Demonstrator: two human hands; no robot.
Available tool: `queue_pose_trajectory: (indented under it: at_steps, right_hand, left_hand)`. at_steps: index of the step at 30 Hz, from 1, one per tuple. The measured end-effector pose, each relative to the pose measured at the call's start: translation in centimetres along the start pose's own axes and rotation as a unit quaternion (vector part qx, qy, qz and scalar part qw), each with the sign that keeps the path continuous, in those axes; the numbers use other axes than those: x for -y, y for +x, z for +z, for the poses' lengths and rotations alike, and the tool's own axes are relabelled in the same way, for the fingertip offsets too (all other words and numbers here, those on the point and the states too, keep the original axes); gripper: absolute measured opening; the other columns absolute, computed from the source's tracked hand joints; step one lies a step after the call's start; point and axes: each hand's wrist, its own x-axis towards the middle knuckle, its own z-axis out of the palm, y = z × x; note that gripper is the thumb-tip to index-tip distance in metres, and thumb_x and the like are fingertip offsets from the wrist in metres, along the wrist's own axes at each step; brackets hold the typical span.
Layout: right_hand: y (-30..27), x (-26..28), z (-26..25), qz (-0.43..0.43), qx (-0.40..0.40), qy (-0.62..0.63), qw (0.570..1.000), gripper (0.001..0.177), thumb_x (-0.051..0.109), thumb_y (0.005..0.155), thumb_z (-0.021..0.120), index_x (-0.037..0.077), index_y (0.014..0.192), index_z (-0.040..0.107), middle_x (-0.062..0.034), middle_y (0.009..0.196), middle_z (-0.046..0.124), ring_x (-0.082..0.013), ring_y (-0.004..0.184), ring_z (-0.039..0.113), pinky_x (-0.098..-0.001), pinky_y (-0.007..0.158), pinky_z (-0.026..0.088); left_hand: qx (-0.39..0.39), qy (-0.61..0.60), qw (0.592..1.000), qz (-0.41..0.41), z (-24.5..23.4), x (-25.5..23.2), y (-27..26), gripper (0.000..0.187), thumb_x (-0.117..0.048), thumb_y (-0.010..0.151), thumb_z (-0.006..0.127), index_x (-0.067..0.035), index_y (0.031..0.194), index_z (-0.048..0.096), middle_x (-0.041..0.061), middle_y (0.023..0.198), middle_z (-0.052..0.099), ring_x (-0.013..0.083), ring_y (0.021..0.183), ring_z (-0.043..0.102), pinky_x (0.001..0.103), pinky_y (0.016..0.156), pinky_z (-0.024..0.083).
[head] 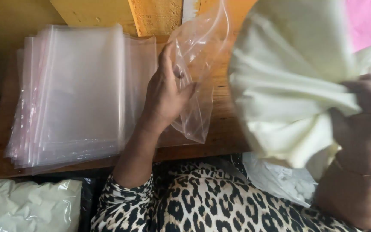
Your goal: The person is preparing a pillow for sale by brushing it, carefully inserting it into a clear plastic bag, and then sealing the bag's adhesive strip.
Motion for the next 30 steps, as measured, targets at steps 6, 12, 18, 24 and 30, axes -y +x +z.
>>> queue_pose_trajectory:
  at_steps: [6,12,18,24,30]
  right_hand:
    - [4.1,1.6,-2.6,0.040,0.121,0.027,0.991,0.059,-0.008,0.081,0.069,-0.009,0.140,0.062,-0.0215,0.115,0.062,-0.0306,0.099,0.055,-0.0415,0.090,0.044]
    - [5.7,2.1,-1.9,-0.034,0.250,-0.026,0.967,0.062,-0.004,0.074,0.073,0.009,0.135,0.069,-0.0146,0.125,0.073,-0.0305,0.111,0.069,-0.0428,0.097,0.054]
    - [4.7,-0.2,-1.7,-0.027,0.350,0.010,0.936,0.057,0.004,0.072,0.073,0.017,0.127,0.071,0.0000,0.116,0.076,-0.0218,0.107,0.070,-0.0470,0.109,0.041]
    - [2.9,1.1,4.1,-0.027,0.419,0.007,0.908,0.053,0.013,0.071,0.073,0.026,0.123,0.074,0.0076,0.111,0.077,-0.0251,0.101,0.070,-0.0442,0.101,0.034]
    - [3.6,3.6,7.1,-0.076,0.464,-0.101,0.877,0.007,0.016,0.068,0.067,0.019,0.070,0.060,0.0037,0.075,0.060,-0.0276,0.079,0.063,-0.0434,0.084,0.038]
  left_hand:
    - [0.254,0.071,0.946,-0.186,4.7,-3.7,0.6,0.092,-0.029,0.086,0.086,0.005,0.150,0.028,0.011,0.083,0.067,0.0183,0.060,0.065,0.025,0.051,0.056]
    - [0.100,-0.044,0.992,0.064,20.3,7.5,-4.2,0.038,-0.014,0.074,0.069,0.001,0.108,0.065,0.024,0.092,0.068,0.0408,0.074,0.067,0.051,0.071,0.055]
    - [0.246,-0.054,0.954,-0.166,14.0,3.0,-1.7,0.030,-0.025,0.104,0.034,-0.006,0.108,0.056,0.022,0.097,0.073,0.0403,0.092,0.072,0.049,0.078,0.052]
    - [0.079,-0.031,0.991,-0.098,9.4,1.7,-0.5,0.035,-0.022,0.106,0.052,-0.002,0.079,0.062,0.017,0.065,0.068,0.0309,0.052,0.067,0.046,0.047,0.049]
    - [0.025,0.173,0.985,0.004,5.3,-1.1,0.1,0.036,-0.026,0.105,0.053,-0.002,0.132,0.056,0.020,0.070,0.070,0.0437,0.057,0.067,0.055,0.045,0.050]
